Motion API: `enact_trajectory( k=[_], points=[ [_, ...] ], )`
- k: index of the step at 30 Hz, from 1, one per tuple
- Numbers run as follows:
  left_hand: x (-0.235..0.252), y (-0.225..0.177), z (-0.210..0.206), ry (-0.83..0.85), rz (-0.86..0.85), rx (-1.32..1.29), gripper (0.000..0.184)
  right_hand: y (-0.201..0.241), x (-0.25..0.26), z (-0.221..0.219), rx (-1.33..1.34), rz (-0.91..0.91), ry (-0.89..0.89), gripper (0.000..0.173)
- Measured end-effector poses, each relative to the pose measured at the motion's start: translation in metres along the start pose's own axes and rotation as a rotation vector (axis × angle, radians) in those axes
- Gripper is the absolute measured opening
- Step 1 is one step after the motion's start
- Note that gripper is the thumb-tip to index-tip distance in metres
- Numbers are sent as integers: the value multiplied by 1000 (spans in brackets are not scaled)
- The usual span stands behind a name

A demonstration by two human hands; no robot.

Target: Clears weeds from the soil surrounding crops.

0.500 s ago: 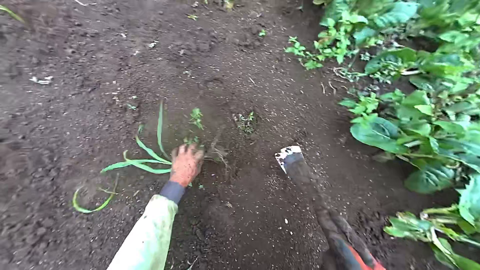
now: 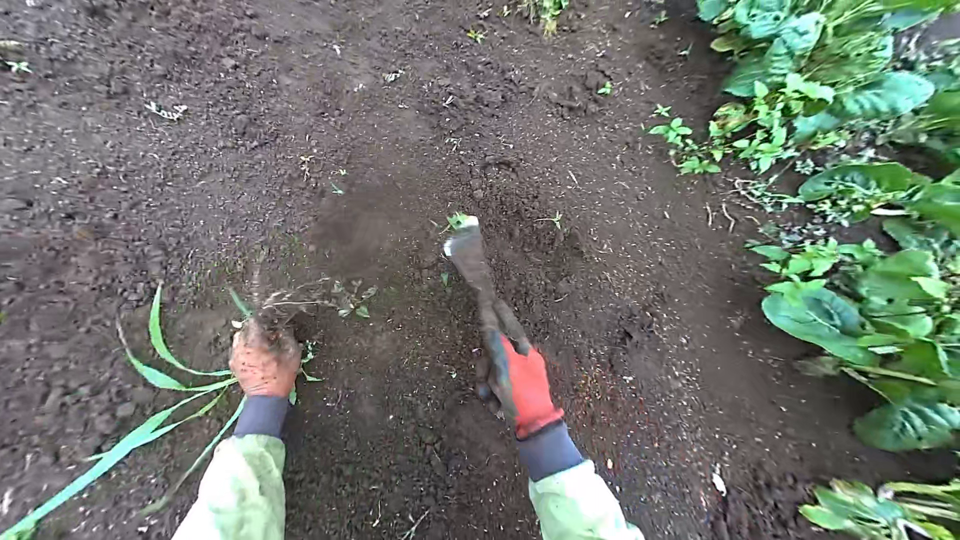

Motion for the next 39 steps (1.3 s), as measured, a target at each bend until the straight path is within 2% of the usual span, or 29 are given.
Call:
enact_trajectory(
  k=[2,5,8,10,13,15,17,19,22,26,28,31,34,37,39],
  points=[
    [11,-12,7,-59,80,-91,57,4,-2,1,-173,71,32,41],
    [25,-54,10,-27,115,-194,61,-6,-43,53,-250,120,-97,44],
    [40,-101,-9,140,-18,-158,55,-12,-77,118,-94,46,-241,44],
    [34,-125,-29,220,-239,-83,48,0,-67,141,-44,40,-326,44],
    [22,-145,-55,226,-550,49,48,42,-15,129,-90,68,-413,47],
    [19,-138,-59,211,-621,50,45,69,13,99,-280,106,-326,42],
    [23,-126,-59,210,-600,57,41,87,8,61,-568,163,-115,45],
    [23,-125,-62,225,-527,79,41,104,-22,31,-756,231,22,51],
    [21,-125,-66,257,-483,132,44,132,-60,33,-810,244,32,50],
    [25,-126,-73,270,-483,188,45,172,-116,125,-1107,205,-72,50],
    [26,-128,-72,292,-468,208,45,171,-158,185,-1238,193,-143,46],
    [36,-144,-67,350,-453,257,46,146,-222,275,-1317,58,-254,43],
    [62,-161,-36,430,-296,227,52,102,-273,344,-1262,-138,-372,43],
    [97,-167,13,259,-68,124,62,57,-302,393,-1047,-252,-489,40],
    [124,-151,35,169,-53,121,71,32,-308,412,-837,-316,-545,41]
  ],
)
Point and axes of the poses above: each hand's wrist, its own x-axis towards the middle knuckle, its own z-axis out of the back of the hand, y = z × x, the point moved 1 cm from there along x, towards the middle knuckle, and after that the axes turned 7 degrees about x, right-handed, at the moved point
